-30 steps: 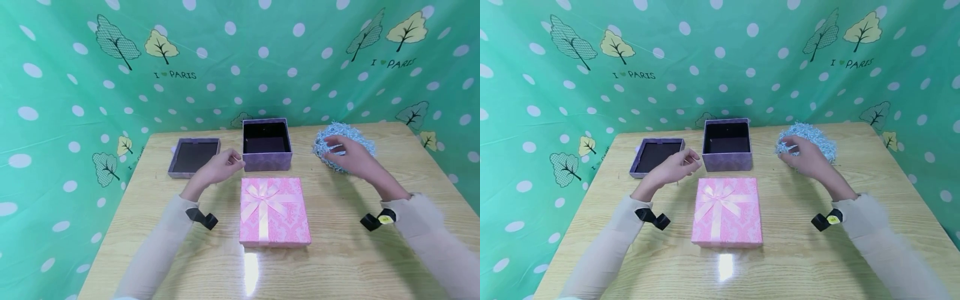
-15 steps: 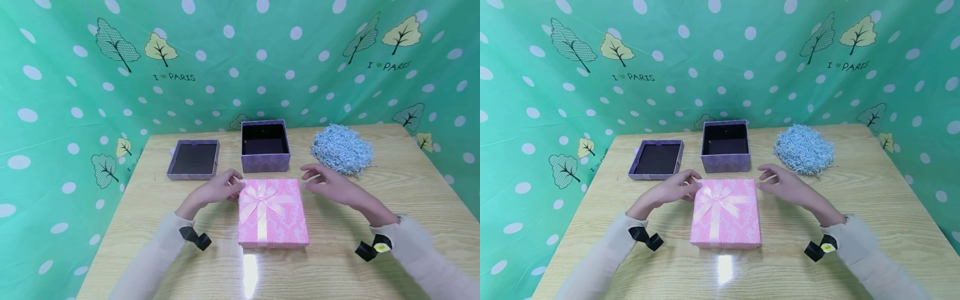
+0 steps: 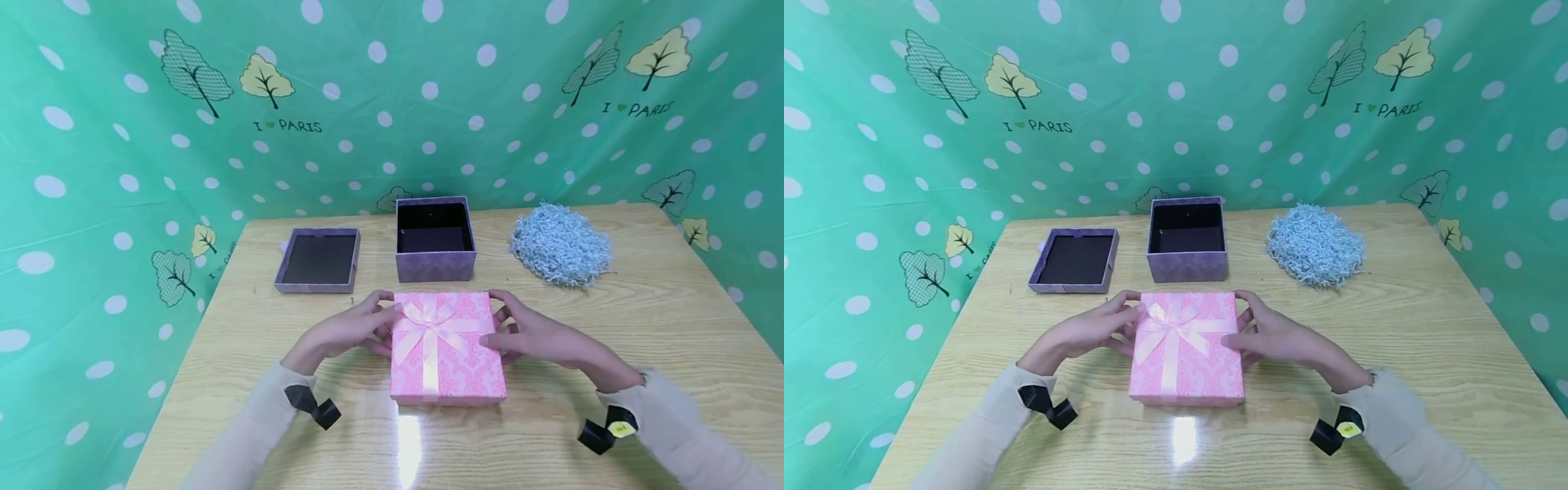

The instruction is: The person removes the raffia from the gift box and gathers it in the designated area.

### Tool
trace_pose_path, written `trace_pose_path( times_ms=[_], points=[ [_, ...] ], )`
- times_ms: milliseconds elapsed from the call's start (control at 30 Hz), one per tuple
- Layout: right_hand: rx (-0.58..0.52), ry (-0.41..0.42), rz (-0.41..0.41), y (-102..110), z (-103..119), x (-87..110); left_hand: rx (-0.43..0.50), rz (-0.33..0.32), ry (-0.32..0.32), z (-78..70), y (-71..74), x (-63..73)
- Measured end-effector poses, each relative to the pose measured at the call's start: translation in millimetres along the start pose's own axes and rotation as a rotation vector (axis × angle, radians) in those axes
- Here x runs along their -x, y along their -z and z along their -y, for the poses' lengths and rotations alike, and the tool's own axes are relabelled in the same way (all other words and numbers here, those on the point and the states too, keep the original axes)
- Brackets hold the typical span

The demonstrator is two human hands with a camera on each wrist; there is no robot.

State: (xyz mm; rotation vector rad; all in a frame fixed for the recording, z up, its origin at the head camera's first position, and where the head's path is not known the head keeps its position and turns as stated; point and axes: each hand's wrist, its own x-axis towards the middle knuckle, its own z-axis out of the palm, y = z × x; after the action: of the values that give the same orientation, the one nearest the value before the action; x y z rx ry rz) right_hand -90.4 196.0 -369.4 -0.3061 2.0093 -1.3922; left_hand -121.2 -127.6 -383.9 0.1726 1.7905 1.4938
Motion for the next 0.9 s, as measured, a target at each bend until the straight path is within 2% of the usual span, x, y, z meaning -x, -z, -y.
trace_pose_path(
  times_ms=[233,467,900],
  points=[
    [-0.022,-0.011,-0.020,-2,1,0.7,-0.024,0.008,-0.029,-1.3,-1.0,4.2],
    [-0.046,0.001,-0.022,1,-1,1.2,-0.057,-0.008,-0.016,-9.4,-4.9,6.7],
    [-0.046,0.004,-0.014,1,3,3.3,-0.071,-0.014,-0.004,-12.7,-5.6,9.1]
  ],
)
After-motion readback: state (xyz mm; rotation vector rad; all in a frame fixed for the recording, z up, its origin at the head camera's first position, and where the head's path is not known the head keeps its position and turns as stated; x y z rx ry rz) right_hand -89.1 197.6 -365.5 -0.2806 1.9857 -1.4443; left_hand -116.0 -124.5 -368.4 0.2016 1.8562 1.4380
